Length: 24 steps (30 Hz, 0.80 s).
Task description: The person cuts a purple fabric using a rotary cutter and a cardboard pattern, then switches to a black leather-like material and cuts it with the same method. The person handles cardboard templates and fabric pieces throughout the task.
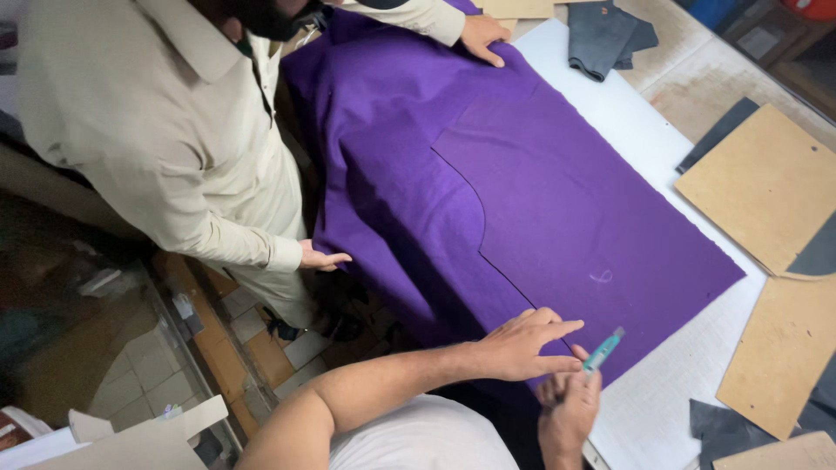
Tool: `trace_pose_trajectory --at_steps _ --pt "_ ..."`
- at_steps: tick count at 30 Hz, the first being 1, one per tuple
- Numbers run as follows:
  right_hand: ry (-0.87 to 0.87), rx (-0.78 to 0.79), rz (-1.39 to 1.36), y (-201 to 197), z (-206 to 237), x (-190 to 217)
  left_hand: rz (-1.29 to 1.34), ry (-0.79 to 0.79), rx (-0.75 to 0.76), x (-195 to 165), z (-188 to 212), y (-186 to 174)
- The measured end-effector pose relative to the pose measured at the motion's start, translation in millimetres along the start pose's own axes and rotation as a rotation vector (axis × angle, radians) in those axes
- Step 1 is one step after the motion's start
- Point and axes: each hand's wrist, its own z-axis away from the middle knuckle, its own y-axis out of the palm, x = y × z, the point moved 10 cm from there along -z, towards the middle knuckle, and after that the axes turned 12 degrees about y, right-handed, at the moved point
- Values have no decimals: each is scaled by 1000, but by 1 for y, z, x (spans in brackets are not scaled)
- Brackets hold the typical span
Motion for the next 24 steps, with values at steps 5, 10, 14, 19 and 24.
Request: trace_pose_trajectory --at_steps 5,10,14,19,24 --pt "-82 -305 132 -104 7 47 251 -465 292 108 141 9" --pt "-110 -476 258 -188 16 70 631 -1357 -437 216 316 -50" --pt "-63 -437 101 -225 29 57 848 -1112 -1555 229 341 -112" --pt "16 -520 128 -236 23 49 1192 -685 -1511 220 295 -143" --pt "-31 -394 94 -196 14 51 1534 -554 -1066 218 256 -126"
